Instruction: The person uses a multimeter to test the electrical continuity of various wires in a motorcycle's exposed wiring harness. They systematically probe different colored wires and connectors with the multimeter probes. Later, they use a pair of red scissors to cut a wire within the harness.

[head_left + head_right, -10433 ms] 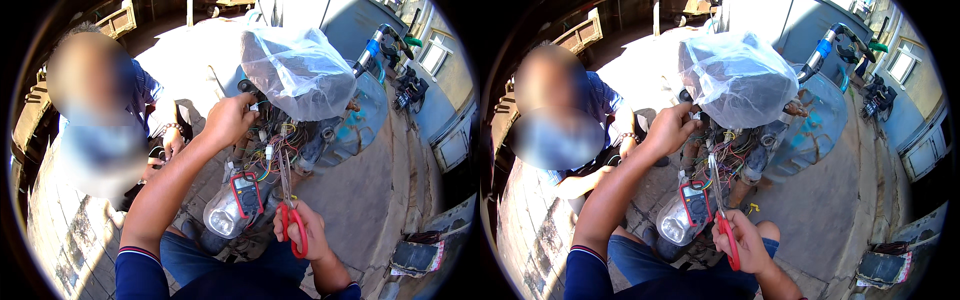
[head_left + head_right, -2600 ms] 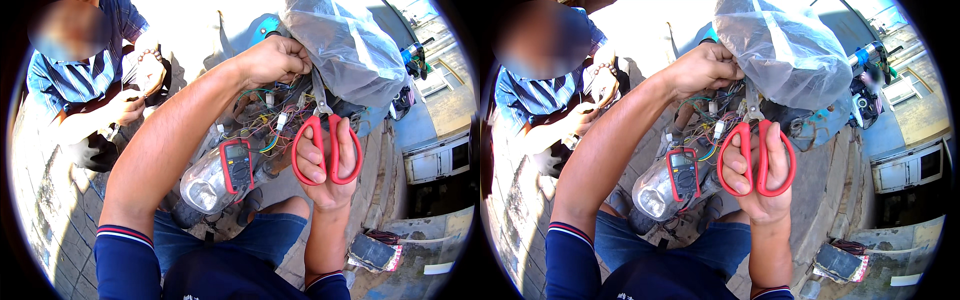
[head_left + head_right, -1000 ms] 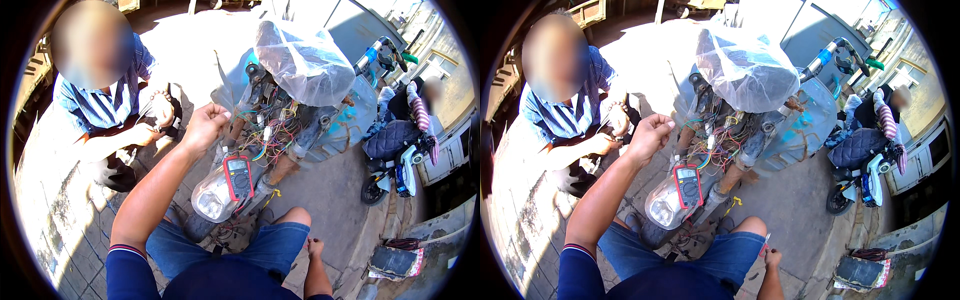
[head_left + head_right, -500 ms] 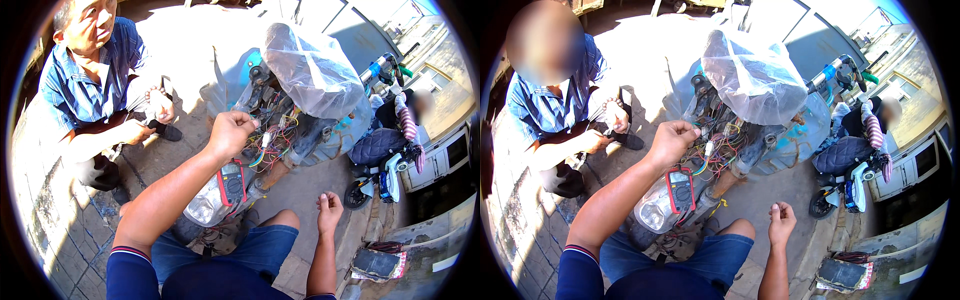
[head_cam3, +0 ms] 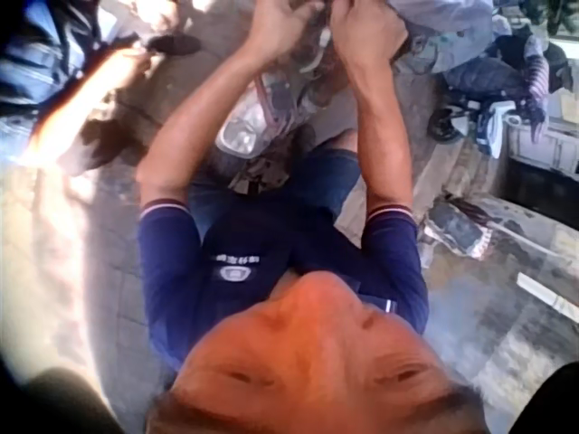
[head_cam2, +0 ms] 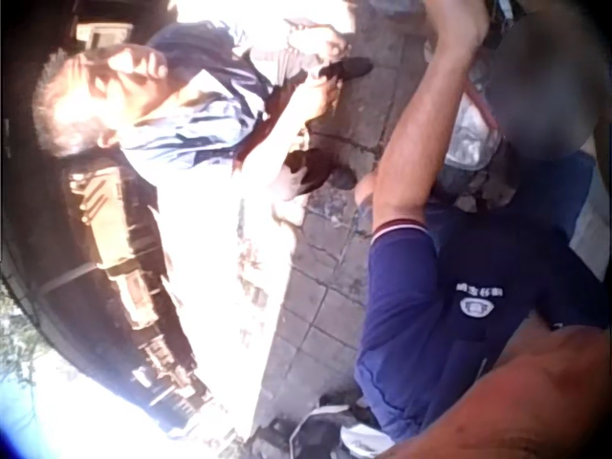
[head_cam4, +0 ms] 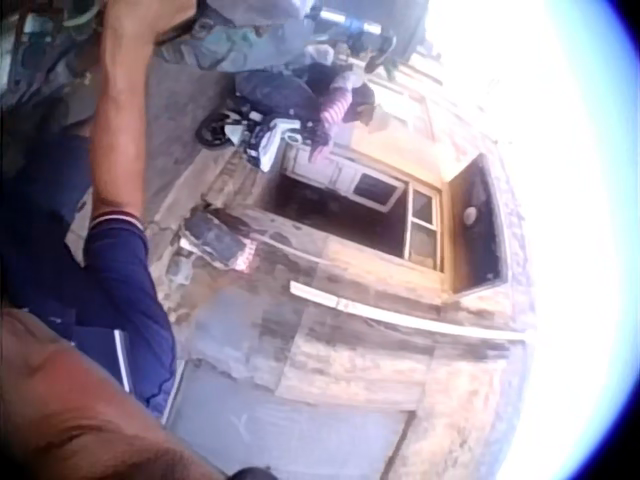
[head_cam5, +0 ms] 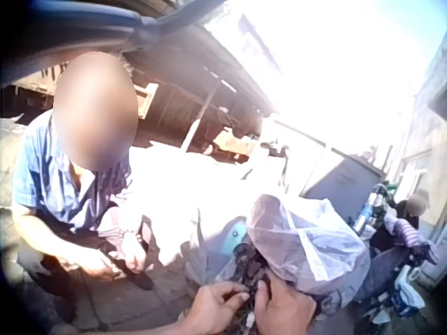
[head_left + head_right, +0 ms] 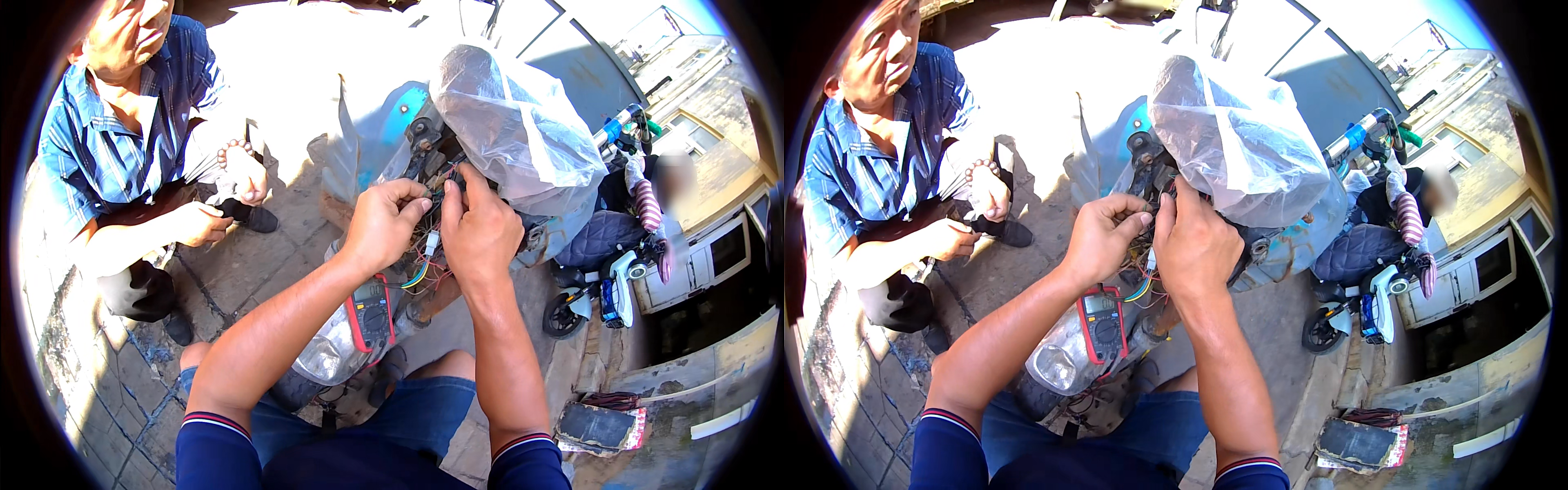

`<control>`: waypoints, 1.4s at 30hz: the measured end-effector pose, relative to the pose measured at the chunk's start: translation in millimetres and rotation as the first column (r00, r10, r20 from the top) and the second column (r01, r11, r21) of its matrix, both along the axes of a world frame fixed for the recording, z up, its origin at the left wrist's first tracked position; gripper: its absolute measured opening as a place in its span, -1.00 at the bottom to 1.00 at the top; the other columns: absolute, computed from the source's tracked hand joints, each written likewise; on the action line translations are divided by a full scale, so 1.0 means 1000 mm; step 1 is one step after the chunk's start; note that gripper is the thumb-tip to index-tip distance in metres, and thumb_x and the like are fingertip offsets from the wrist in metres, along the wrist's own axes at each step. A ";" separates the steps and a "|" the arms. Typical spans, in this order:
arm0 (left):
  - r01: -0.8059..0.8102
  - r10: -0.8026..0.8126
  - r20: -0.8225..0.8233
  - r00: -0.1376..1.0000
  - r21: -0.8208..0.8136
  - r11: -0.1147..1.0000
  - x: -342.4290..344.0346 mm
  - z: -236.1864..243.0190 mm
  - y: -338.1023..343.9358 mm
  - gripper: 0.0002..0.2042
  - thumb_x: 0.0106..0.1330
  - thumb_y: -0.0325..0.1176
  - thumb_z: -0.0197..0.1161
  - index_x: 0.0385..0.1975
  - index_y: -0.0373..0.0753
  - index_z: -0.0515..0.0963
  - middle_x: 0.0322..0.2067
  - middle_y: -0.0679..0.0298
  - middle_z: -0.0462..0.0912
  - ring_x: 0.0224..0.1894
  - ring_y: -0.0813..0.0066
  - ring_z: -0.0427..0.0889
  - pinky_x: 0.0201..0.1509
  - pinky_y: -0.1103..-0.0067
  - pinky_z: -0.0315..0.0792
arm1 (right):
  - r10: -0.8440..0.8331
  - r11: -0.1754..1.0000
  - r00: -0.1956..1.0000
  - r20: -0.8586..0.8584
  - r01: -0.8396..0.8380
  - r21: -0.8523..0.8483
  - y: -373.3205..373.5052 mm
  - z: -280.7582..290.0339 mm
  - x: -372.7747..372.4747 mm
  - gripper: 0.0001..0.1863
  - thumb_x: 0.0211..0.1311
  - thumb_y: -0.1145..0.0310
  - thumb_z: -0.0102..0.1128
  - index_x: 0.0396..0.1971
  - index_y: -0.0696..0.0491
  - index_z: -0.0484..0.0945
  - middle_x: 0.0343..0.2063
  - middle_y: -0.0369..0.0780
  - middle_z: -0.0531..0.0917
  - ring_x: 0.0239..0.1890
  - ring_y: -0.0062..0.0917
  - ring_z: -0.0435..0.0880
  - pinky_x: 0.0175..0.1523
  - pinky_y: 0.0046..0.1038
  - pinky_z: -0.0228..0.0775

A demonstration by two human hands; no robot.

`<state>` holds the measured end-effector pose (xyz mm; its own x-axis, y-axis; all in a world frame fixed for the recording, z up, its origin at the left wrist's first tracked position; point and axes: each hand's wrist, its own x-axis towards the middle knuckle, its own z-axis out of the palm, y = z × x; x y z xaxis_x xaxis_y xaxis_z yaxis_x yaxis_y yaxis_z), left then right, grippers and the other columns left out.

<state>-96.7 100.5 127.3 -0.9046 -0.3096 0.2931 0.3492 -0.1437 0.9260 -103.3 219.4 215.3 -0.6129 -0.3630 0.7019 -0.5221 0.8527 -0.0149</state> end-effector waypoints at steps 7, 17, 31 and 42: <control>-0.024 0.024 -0.060 0.998 0.000 1.000 -0.004 -0.007 0.001 -0.88 0.33 -0.52 0.32 -0.22 -0.42 0.65 -0.38 0.18 0.71 -0.34 0.55 0.63 -0.19 0.53 0.52 | -0.128 0.992 0.992 0.007 0.128 0.017 -0.011 -0.004 -0.023 -0.78 0.25 0.23 0.30 -0.18 -0.04 0.75 -0.45 -0.10 0.75 -0.43 -0.12 0.75 -0.30 -0.14 0.57; -0.140 0.124 -0.181 0.976 -0.082 0.987 -0.020 0.013 0.012 -0.90 0.31 -0.56 0.31 -0.24 -0.44 0.65 -0.36 0.17 0.68 -0.32 0.50 0.64 -0.20 0.53 0.51 | 0.047 0.998 0.998 -0.050 -0.049 -0.049 0.012 -0.006 -0.030 -0.89 0.19 0.38 0.37 -0.33 0.07 0.74 -0.60 -0.16 0.66 -0.56 -0.30 0.66 -0.37 -0.34 0.47; -0.197 0.149 -0.284 0.947 -0.147 0.969 -0.018 0.019 0.015 -0.87 0.28 -0.54 0.25 -0.25 -0.40 0.68 -0.34 0.01 0.65 -0.24 0.01 0.66 -0.12 0.30 0.52 | 0.131 0.991 0.978 -0.164 -0.133 -0.003 0.017 -0.012 -0.032 -0.90 0.16 0.42 0.37 -0.31 0.03 0.73 -0.46 -0.15 0.74 -0.47 -0.19 0.73 -0.40 -0.24 0.56; -0.159 0.123 -0.231 0.965 -0.144 0.977 -0.021 0.021 0.013 -0.87 0.30 -0.54 0.28 -0.21 -0.43 0.67 -0.32 0.03 0.65 -0.21 0.09 0.67 -0.08 0.37 0.51 | 0.098 0.995 0.985 -0.139 -0.093 0.041 0.013 -0.004 -0.030 -0.78 0.20 0.49 0.36 -0.13 0.05 0.71 -0.36 -0.08 0.74 -0.34 -0.18 0.76 -0.23 -0.27 0.58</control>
